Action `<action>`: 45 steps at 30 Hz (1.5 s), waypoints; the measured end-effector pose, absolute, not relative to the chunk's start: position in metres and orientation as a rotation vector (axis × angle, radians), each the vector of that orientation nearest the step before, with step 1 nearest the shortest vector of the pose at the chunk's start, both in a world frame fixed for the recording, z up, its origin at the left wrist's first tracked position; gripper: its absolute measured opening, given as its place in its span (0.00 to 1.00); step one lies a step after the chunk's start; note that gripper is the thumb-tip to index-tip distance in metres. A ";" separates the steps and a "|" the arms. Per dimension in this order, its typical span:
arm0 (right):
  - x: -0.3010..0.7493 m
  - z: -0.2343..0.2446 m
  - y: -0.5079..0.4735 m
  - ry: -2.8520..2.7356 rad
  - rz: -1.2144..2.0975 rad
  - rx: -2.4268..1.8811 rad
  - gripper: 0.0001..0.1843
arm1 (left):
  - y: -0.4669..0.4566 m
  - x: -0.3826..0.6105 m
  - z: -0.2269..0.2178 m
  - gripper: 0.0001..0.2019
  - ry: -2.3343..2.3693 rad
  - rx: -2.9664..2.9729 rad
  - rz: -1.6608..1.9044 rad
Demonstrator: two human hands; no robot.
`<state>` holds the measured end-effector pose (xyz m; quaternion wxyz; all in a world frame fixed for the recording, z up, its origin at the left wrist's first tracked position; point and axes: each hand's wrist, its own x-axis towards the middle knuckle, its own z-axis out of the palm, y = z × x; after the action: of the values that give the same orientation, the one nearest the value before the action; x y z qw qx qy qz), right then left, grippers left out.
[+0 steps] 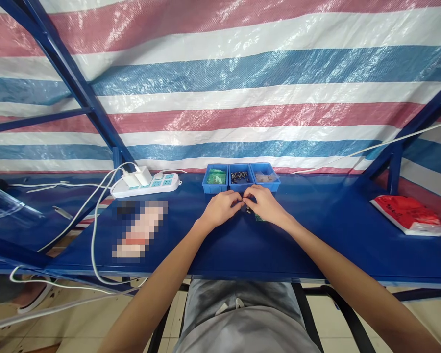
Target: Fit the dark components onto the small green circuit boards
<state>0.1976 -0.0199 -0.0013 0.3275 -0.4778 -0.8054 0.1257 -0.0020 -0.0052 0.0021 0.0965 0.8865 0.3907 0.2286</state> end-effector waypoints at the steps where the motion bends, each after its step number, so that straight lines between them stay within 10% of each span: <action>1: 0.198 -0.001 -0.020 -2.106 0.333 -1.265 0.07 | -0.005 -0.002 0.002 0.10 1.157 2.622 0.685; 30: 0.196 0.008 -0.023 -1.901 0.738 -1.232 0.11 | -0.006 0.000 0.002 0.06 1.120 2.617 0.897; 45: 0.194 0.005 -0.022 -2.014 0.441 -1.285 0.11 | -0.003 0.001 -0.002 0.08 1.070 2.561 0.952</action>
<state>0.1937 -0.0217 0.0051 0.3486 -0.4959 -0.7769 0.1701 0.0011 -0.0027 -0.0022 0.1037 0.8681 0.3626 0.3226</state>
